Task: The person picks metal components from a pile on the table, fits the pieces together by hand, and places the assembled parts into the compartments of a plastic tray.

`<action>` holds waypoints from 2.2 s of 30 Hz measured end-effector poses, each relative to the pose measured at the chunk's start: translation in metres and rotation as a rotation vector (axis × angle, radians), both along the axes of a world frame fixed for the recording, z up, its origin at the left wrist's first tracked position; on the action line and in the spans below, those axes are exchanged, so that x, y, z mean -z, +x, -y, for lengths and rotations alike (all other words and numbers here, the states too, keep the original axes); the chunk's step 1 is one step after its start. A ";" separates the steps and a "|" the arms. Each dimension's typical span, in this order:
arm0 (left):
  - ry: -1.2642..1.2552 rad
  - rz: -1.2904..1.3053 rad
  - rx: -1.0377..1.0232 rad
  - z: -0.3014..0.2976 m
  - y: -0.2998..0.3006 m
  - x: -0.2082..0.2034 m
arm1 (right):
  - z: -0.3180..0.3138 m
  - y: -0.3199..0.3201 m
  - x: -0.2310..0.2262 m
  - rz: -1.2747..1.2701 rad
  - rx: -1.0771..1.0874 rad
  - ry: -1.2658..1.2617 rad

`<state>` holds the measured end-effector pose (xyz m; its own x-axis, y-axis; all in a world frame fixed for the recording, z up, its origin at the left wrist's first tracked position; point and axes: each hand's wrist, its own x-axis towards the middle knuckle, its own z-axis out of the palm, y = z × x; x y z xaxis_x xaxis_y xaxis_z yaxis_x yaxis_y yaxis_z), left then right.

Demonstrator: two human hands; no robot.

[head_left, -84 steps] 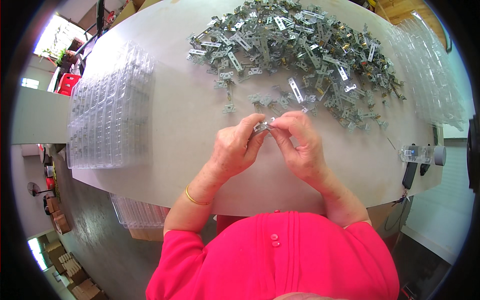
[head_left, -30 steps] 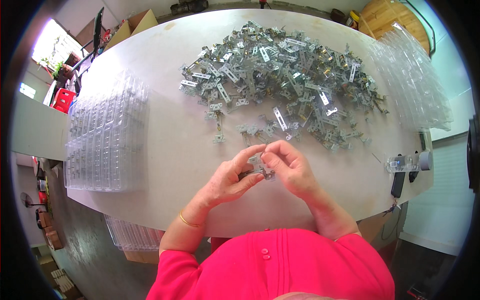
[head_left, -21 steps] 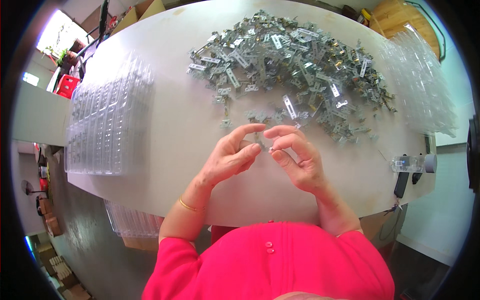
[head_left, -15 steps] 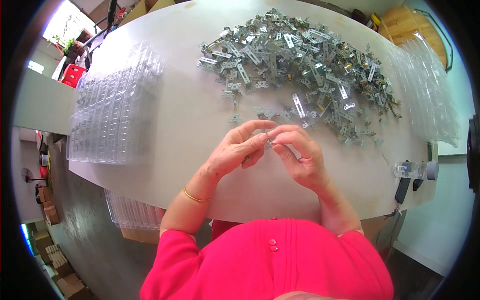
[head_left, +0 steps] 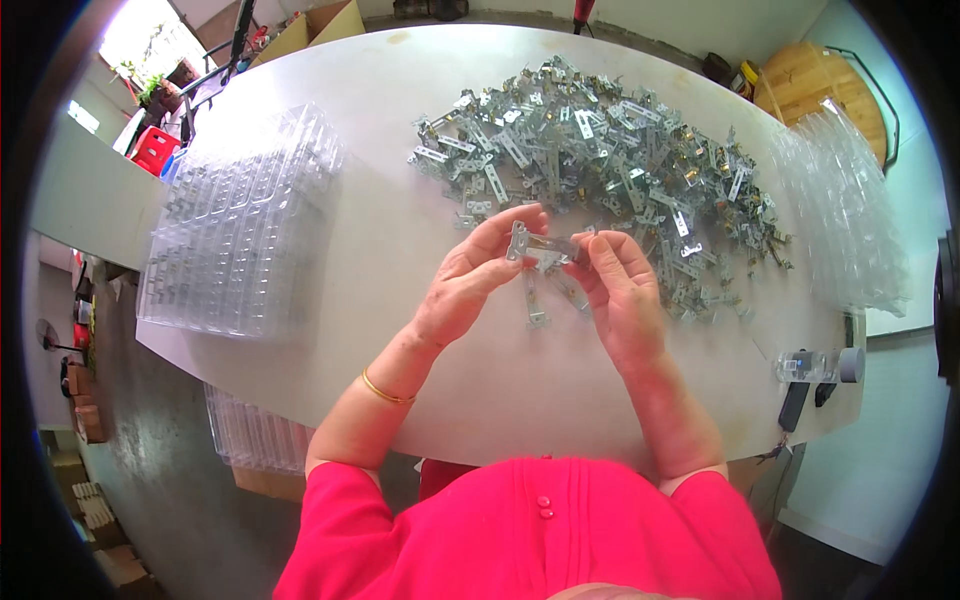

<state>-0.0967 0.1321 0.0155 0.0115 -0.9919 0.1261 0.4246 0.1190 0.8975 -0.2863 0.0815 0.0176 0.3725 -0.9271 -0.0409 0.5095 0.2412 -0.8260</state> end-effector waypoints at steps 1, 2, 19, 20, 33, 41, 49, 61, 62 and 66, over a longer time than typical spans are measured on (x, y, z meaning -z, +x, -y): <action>-0.057 0.055 0.001 0.002 -0.001 -0.003 | 0.002 0.002 0.002 0.003 -0.004 -0.012; -0.118 0.113 0.001 0.006 0.000 -0.007 | 0.003 0.003 0.004 0.026 -0.022 0.013; 0.045 -0.025 -0.033 0.029 0.014 0.033 | 0.020 0.041 -0.035 -0.536 -0.029 -0.600; 0.048 0.004 -0.035 0.029 0.013 0.034 | 0.021 0.042 -0.034 -0.573 -0.011 -0.642; 0.076 0.052 -0.053 0.027 0.010 0.033 | 0.023 0.033 -0.028 -0.807 0.046 -0.710; 0.073 0.192 -0.093 0.026 0.010 0.030 | 0.021 0.031 -0.031 -0.830 0.078 -0.755; 0.034 0.313 -0.128 0.023 0.005 0.023 | 0.018 0.031 -0.035 -0.868 0.078 -0.777; -0.127 0.615 -0.240 0.023 -0.002 0.025 | 0.019 0.028 -0.033 -0.914 0.124 -0.947; -0.150 0.666 -0.247 0.023 -0.003 0.023 | 0.019 0.028 -0.032 -0.906 0.153 -1.011; -0.314 0.734 -0.281 0.026 -0.006 0.033 | 0.022 0.032 -0.033 -0.826 0.181 -1.025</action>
<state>-0.1023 0.1063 -0.0171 0.0601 -0.8821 0.4672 -0.3360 0.4229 0.8416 -0.2544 0.0592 0.0505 0.4451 -0.7077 0.5487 -0.2677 -0.6899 -0.6726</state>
